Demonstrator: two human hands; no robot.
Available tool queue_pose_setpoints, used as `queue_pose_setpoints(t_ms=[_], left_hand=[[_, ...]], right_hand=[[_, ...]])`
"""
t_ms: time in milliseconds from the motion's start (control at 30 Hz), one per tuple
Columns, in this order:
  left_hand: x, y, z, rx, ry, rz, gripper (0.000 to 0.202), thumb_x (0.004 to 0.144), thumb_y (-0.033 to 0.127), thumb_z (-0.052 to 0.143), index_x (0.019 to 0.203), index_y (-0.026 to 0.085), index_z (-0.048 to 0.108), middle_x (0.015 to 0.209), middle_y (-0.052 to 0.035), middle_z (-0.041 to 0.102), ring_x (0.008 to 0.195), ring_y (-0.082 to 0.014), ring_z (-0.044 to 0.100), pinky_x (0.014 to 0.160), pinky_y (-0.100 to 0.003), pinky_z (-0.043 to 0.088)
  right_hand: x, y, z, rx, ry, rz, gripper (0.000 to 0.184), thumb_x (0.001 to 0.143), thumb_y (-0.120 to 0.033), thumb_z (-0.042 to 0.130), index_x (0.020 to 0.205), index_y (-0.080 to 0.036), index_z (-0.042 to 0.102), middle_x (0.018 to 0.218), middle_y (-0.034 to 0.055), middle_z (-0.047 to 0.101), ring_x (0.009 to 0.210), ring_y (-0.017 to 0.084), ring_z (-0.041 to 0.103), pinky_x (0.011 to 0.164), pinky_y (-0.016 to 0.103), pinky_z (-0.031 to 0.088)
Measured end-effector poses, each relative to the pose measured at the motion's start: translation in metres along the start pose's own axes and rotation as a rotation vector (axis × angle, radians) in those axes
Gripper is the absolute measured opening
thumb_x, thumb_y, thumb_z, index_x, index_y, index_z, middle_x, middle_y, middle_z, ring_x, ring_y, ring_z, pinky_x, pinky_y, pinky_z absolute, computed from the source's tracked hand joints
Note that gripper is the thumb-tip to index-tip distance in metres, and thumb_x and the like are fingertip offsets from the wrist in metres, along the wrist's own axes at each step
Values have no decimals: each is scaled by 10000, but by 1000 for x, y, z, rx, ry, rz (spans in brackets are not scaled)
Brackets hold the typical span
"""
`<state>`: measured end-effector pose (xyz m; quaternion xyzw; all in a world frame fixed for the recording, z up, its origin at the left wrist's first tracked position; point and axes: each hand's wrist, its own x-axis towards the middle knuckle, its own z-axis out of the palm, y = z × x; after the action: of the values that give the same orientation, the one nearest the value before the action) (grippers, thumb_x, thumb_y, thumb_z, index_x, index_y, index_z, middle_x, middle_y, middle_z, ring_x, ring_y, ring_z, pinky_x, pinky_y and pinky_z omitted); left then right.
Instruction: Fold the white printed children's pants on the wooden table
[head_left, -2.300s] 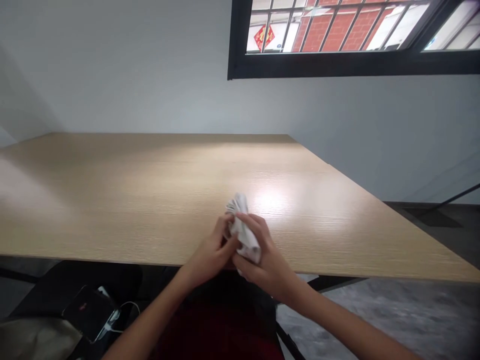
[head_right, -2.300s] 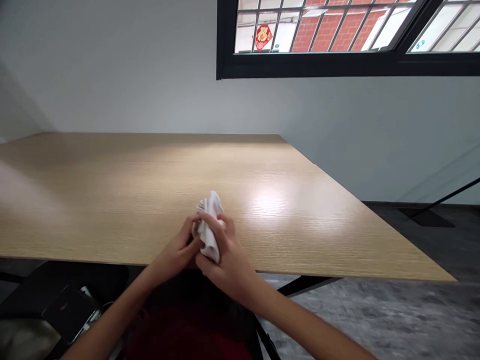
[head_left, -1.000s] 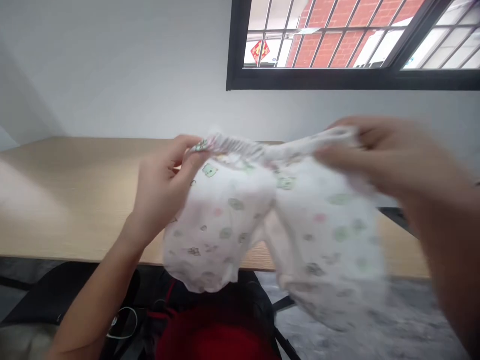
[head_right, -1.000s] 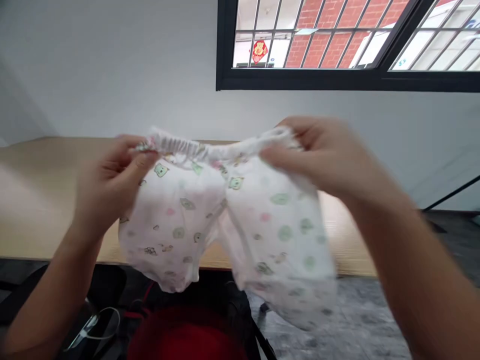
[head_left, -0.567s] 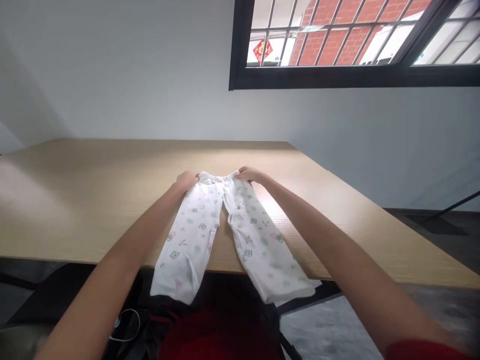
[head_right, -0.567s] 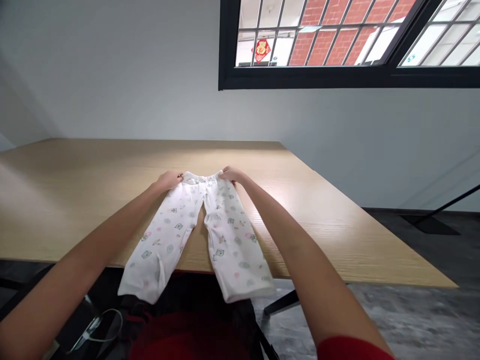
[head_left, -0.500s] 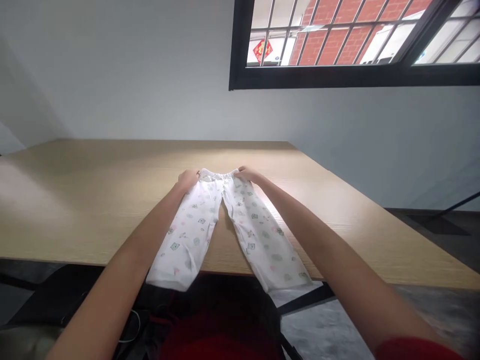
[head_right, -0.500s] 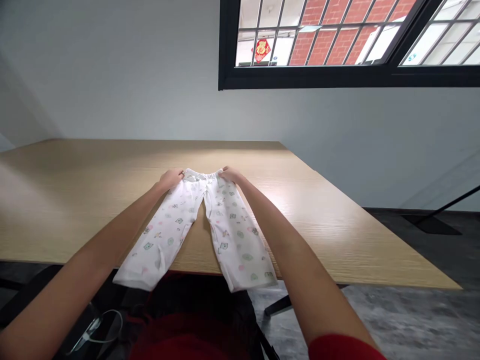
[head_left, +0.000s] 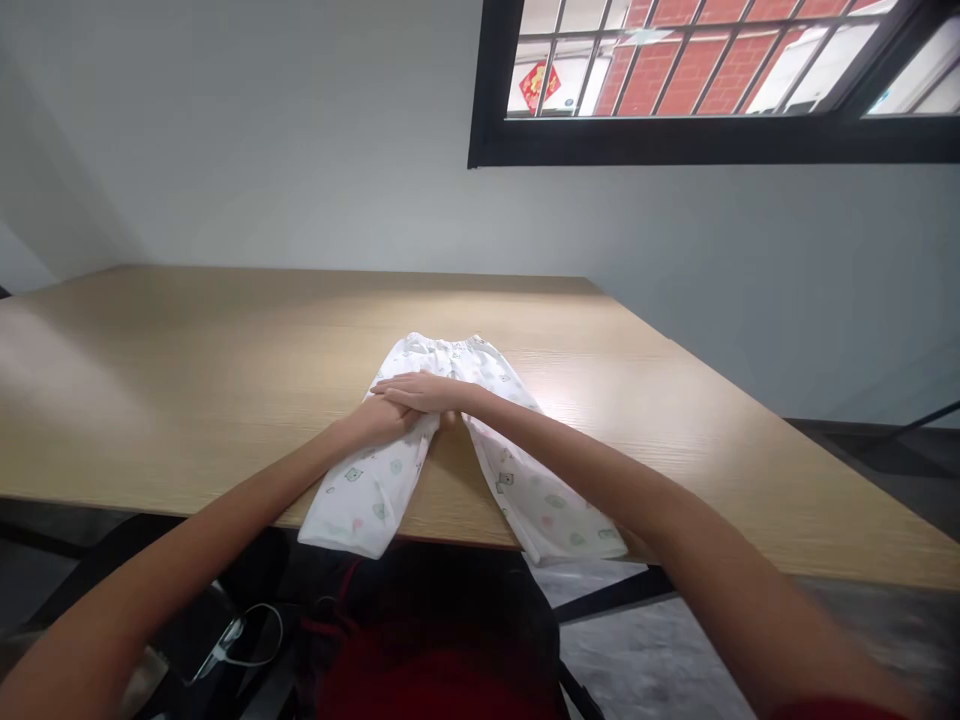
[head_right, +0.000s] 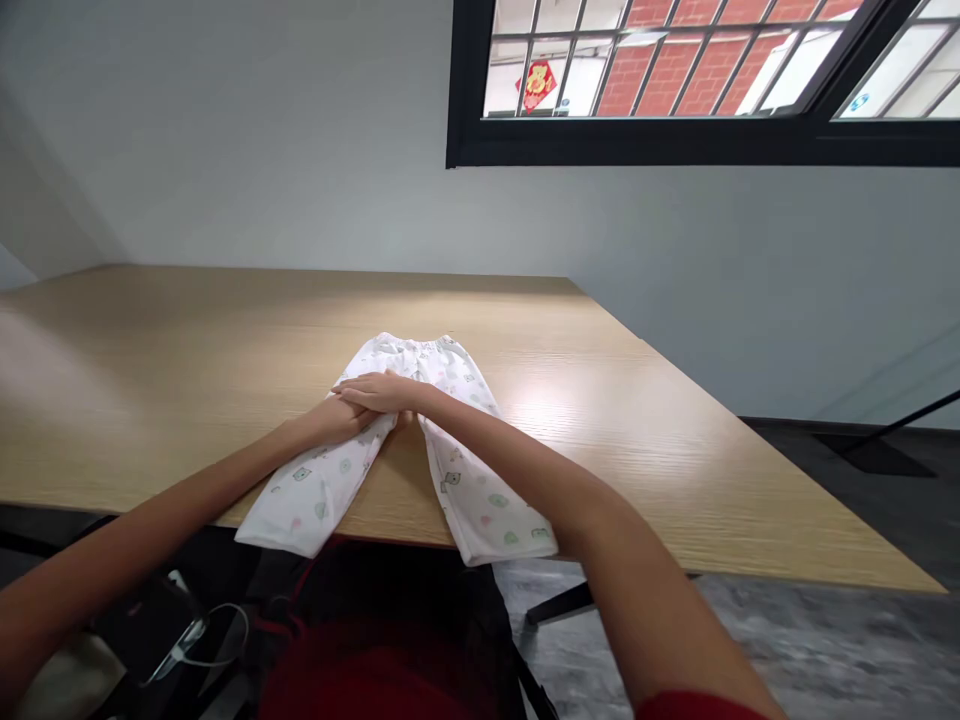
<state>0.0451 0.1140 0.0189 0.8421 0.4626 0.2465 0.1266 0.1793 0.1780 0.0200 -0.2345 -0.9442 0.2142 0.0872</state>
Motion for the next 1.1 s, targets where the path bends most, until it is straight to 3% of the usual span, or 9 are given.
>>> queue_pose_setpoints(t_ms=[167, 267, 333, 400, 500, 633, 733, 933, 1100], left_hand=[[-77, 19, -10, 130, -324, 156, 453, 912, 336, 305, 1359, 262, 292, 1414, 3, 308, 1317, -190, 253, 1093, -400, 203], [-135, 37, -21, 227, -340, 142, 512, 929, 335, 288, 1407, 273, 116, 1449, 9, 210, 1337, -191, 191, 1106, -402, 173], [-149, 48, -28, 233, -315, 116, 488, 925, 337, 311, 1393, 274, 191, 1423, 6, 293, 1308, -201, 276, 1087, -390, 240], [-136, 56, -33, 201, -295, 68, 407, 930, 338, 288, 1326, 263, 353, 1343, 1, 433, 1225, -194, 412, 1025, -358, 347], [-67, 65, -25, 140, -237, 64, 399, 937, 323, 236, 1246, 186, 449, 1271, -41, 508, 1159, -176, 471, 976, -317, 390], [45, 77, 18, 170, -387, 171, 486, 927, 330, 238, 1283, 25, 367, 1357, -169, 375, 1247, -247, 356, 1008, -350, 332], [77, 95, 54, 175, -430, 165, 566, 929, 365, 145, 1255, -37, 375, 1299, -217, 420, 1189, -292, 416, 976, -375, 348], [-16, 147, 78, 4, -556, 502, 582, 920, 474, 176, 1369, 109, 231, 1424, -107, 285, 1323, -242, 220, 1091, -402, 171], [-72, 160, 89, 49, -306, 548, 605, 873, 404, 418, 1365, 115, 216, 1411, -105, 296, 1292, -232, 257, 1079, -366, 211]], right_hand=[[37, 46, -3, -146, 24, 114, 451, 948, -317, 277, 1381, -191, 303, 1426, 26, 244, 1316, 238, 170, 1065, 476, 101], [43, 60, -6, -88, 68, 178, 450, 941, -302, 320, 1369, -163, 326, 1421, 39, 259, 1307, 220, 197, 1077, 406, 123], [37, 58, -12, 42, 74, 236, 435, 942, -348, 324, 1338, -179, 388, 1388, 40, 330, 1258, 218, 300, 1058, 369, 196], [19, 51, -22, 176, 101, 324, 453, 939, -435, 302, 1294, -198, 455, 1323, 49, 425, 1169, 228, 416, 1001, 359, 297], [-28, 40, -39, 319, 204, 339, 454, 915, -507, 323, 1211, -245, 545, 1268, 25, 485, 1146, 234, 439, 979, 360, 321], [-97, 41, -47, 417, 261, 333, 414, 898, -504, 355, 1155, -282, 592, 1242, -12, 510, 1169, 238, 417, 1012, 371, 280], [-122, 55, -37, 386, 212, 427, 478, 874, -568, 352, 1191, -284, 569, 1228, -9, 523, 1153, 275, 433, 1006, 400, 293], [-104, 98, -21, 186, 217, 262, 491, 907, -514, 307, 1312, -267, 434, 1394, -42, 306, 1314, 209, 197, 1098, 375, 106], [-97, 107, -19, 335, 401, 380, 382, 876, -430, 425, 1182, -251, 568, 1305, -3, 448, 1236, 226, 354, 1060, 383, 225]])
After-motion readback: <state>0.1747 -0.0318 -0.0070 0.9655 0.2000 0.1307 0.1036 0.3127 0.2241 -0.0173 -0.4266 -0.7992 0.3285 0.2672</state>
